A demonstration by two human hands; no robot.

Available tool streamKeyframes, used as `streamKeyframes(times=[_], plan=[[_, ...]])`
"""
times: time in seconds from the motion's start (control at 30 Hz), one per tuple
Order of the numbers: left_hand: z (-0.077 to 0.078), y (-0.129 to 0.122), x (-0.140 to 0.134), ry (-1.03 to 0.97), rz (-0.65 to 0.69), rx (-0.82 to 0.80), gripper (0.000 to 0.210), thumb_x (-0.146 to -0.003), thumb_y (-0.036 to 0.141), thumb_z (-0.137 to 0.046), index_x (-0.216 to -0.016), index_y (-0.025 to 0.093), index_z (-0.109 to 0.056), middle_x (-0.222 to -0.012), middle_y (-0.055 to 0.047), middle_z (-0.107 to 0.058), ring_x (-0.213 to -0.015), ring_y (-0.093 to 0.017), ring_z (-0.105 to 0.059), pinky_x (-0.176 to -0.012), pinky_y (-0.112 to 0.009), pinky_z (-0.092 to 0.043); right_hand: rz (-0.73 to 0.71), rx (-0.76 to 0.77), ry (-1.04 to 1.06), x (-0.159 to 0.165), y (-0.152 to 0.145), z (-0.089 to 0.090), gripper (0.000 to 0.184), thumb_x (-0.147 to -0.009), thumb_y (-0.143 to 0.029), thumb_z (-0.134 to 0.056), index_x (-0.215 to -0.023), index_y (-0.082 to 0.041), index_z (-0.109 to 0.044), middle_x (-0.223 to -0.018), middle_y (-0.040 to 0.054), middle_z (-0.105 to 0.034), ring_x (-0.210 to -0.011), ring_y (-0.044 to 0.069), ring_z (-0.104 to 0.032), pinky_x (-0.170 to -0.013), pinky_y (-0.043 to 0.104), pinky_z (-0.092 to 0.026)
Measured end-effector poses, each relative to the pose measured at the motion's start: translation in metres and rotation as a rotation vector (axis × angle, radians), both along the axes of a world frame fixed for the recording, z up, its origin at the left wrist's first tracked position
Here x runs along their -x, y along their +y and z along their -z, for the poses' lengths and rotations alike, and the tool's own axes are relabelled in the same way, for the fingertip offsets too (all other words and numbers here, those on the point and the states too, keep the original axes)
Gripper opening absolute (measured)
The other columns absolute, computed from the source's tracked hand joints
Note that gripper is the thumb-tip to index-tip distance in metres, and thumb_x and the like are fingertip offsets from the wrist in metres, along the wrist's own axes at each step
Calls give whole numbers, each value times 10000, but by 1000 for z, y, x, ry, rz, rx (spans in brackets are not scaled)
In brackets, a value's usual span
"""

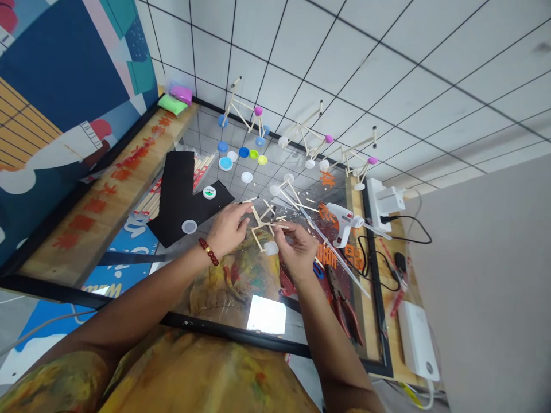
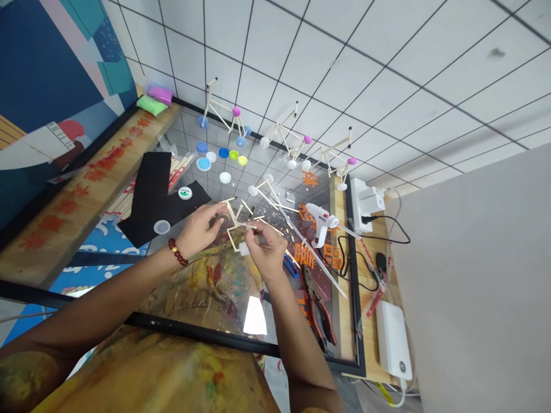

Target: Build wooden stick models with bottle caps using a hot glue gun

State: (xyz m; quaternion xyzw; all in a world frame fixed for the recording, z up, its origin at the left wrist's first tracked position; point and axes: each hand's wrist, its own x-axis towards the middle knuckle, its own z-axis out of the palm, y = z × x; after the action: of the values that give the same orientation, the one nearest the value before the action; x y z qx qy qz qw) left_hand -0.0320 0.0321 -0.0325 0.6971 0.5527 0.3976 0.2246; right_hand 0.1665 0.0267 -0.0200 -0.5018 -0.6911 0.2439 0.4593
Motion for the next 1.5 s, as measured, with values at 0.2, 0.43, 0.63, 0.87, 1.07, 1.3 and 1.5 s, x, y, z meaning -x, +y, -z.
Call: streamKeyframes(times=[0.2, 0.43, 0.63, 0.87, 1.07, 1.3, 1.5], plan=[[-1, 0, 1, -2, 9, 17, 441, -857, 43, -520, -1264, 192, -599, -1118, -66, -727, -1074, -246, -636, -960, -411, -520, -28, -9, -6, 1, 0, -3, 100, -883, -240, -653, -934, -214, -735, -853, 23, -759, -740, 155, -696, -730, 290, -564], [-1, 0, 0, 2, 11, 11, 428, -855, 47, -524, -1250, 189, -606, -1113, -67, -728, -1066, -246, -641, -957, -409, -522, -31, -15, -29, 0, 0, -6, 98, -877, -242, -648, -920, -214, -732, -848, 23, -766, -711, 151, -698, -694, 284, -568], [0, 1, 0, 6, 14, 6, 411, -856, 47, -520, -1232, 182, -615, -1100, -70, -729, -1049, -249, -641, -950, -414, -524, -44, -33, -87, -1, 0, -9, 109, -883, -248, -634, -928, -222, -730, -858, 20, -769, -713, 154, -702, -677, 282, -571], [0, 0, 0, 18, 1, 6, 422, -859, 54, -528, -1249, 195, -607, -1105, -67, -727, -1055, -244, -641, -957, -410, -519, -28, -64, -68, 3, 0, -8, 159, -850, -265, -691, -1002, -220, -707, -847, 26, -762, -719, 166, -710, -700, 311, -592], [2, 1, 0, 31, 2, -4, 403, -866, 65, -527, -1242, 186, -608, -1105, -71, -723, -1048, -246, -639, -951, -409, -518, -46, -42, -35, 2, 1, -5, 294, -814, -278, -741, -1096, -214, -686, -875, 31, -754, -708, 155, -695, -715, 323, -603], [-3, -3, 1, 2, -17, -54, 387, -871, 60, -514, -1218, 191, -623, -1100, -67, -716, -1052, -231, -634, -948, -385, -522, -5, 71, -32, 1, 3, -8, 261, -832, -354, -725, -1039, -197, -702, -759, 7, -721, -598, 128, -634, -603, 270, -552], [-4, -5, 1, 15, -59, -91, 339, -859, 79, -548, -1161, 191, -654, -1141, -74, -709, -1076, -237, -622, -967, -400, -521, 20, 190, 8, 0, 4, -10, 291, -777, -435, -777, -925, -190, -726, -595, -41, -618, -522, 107, -542, -514, 229, -450]])
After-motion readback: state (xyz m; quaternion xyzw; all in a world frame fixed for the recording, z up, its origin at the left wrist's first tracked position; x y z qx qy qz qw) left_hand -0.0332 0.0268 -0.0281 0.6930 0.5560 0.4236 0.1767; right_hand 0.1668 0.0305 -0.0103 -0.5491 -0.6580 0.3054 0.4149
